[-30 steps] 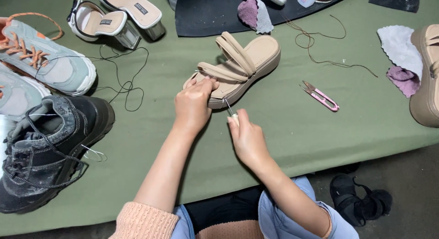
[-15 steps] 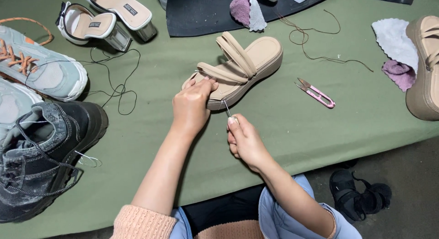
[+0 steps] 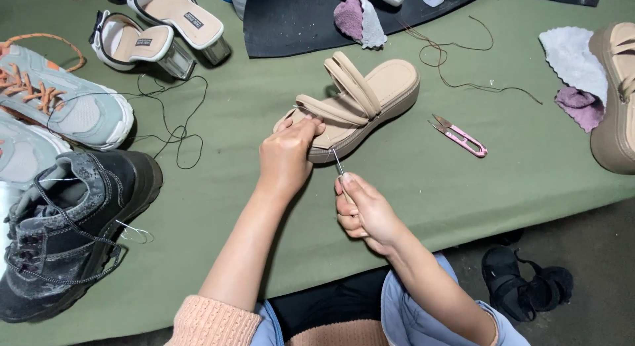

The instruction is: The person is sewing a beige sandal using a needle and thread. They are working on the straps of the sandal, pulling the thread through the material to secure it.

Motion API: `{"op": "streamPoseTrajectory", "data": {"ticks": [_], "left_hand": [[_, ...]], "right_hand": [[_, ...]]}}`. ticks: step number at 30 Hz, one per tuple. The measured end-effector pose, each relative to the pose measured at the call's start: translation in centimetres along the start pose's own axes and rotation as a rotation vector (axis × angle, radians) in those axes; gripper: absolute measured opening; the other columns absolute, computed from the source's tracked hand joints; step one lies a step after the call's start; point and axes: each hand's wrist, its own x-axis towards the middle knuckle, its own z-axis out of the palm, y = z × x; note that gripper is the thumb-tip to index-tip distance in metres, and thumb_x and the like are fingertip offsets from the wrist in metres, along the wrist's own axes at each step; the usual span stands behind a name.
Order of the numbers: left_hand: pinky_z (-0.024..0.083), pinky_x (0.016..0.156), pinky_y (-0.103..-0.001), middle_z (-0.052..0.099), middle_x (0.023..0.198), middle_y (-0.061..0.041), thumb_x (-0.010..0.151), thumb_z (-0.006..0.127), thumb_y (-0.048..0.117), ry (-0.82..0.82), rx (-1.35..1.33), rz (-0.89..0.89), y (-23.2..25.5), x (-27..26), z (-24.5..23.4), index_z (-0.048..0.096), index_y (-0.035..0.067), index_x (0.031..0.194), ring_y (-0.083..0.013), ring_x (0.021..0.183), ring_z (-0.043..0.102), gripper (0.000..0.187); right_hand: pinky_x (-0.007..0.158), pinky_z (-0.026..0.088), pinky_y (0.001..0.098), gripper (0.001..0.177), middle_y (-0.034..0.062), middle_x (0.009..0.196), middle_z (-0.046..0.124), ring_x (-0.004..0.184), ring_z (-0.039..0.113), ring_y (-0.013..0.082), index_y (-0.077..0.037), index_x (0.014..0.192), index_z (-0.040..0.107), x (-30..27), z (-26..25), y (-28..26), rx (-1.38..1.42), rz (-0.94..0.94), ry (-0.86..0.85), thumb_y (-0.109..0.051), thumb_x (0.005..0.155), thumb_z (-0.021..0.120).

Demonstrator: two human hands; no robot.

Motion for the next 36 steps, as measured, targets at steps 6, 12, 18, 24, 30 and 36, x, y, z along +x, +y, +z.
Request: {"op": "streamPoseTrajectory", "data": {"ticks": [6,12,18,24,30,36], "left_hand": [[0.051,0.105,-0.037,0.079,0.108,0.003,0.080,0.070,-0.007,0.013,0.012,0.010,-0.6,-0.8,1.1,0.070,0.019,0.103,-0.0160,0.110,0.073,0.035],[0.050,0.107,-0.037,0.079,0.109,0.003,0.083,0.068,-0.004,0.024,0.058,0.026,-0.4,-1.0,1.7,0.068,0.019,0.104,-0.0139,0.111,0.073,0.031],[0.052,0.105,-0.034,0.079,0.102,0.003,0.089,0.069,0.003,0.101,0.196,0.079,-1.3,-1.8,3.5,0.067,0.019,0.098,-0.0134,0.105,0.074,0.019],[0.053,0.105,-0.032,0.079,0.100,0.003,0.095,0.069,0.007,0.172,0.279,0.106,0.0,-1.2,2.6,0.066,0.019,0.094,-0.0124,0.104,0.075,0.013],[0.054,0.102,-0.031,0.079,0.098,0.001,0.098,0.069,0.012,0.220,0.327,0.127,0.8,-0.8,2.4,0.066,0.018,0.094,-0.0124,0.101,0.075,0.008],[0.055,0.101,-0.032,0.079,0.100,0.003,0.098,0.068,0.013,0.185,0.336,0.136,1.2,-0.6,1.4,0.068,0.019,0.098,-0.0115,0.104,0.074,0.005]], "right_hand": [[0.077,0.058,0.0564,0.034,0.0271,0.087,0.069,0.084,0.073,0.0455,-0.010,0.116,0.046,-1.5,1.2,-0.5,-1.430,-0.204,0.432,-0.043,0.111,0.038],[0.026,0.021,0.0159,0.027,-0.0065,0.066,0.023,0.040,0.023,0.0025,-0.015,0.104,0.047,-0.9,0.1,0.0,-0.236,0.019,0.099,-0.035,0.114,0.031],[0.070,0.055,0.0537,0.035,0.0266,0.082,0.067,0.085,0.072,0.0468,-0.014,0.118,0.051,-0.6,-0.7,0.5,-1.139,-0.035,0.331,-0.045,0.108,0.039],[0.084,0.056,0.0624,0.039,0.0309,0.102,0.070,0.097,0.070,0.0525,-0.008,0.117,0.043,-1.9,0.6,0.0,-1.397,-0.088,0.350,-0.045,0.110,0.033],[0.026,0.032,0.0219,0.029,-0.0034,0.061,0.031,0.037,0.034,0.0083,-0.013,0.100,0.049,-1.1,-0.4,1.0,-0.437,-0.018,0.188,-0.031,0.113,0.031],[0.080,0.059,0.0603,0.037,0.0287,0.089,0.068,0.087,0.072,0.0495,-0.008,0.117,0.044,-2.3,1.4,0.1,-1.448,-0.075,0.428,-0.044,0.111,0.035]]}}
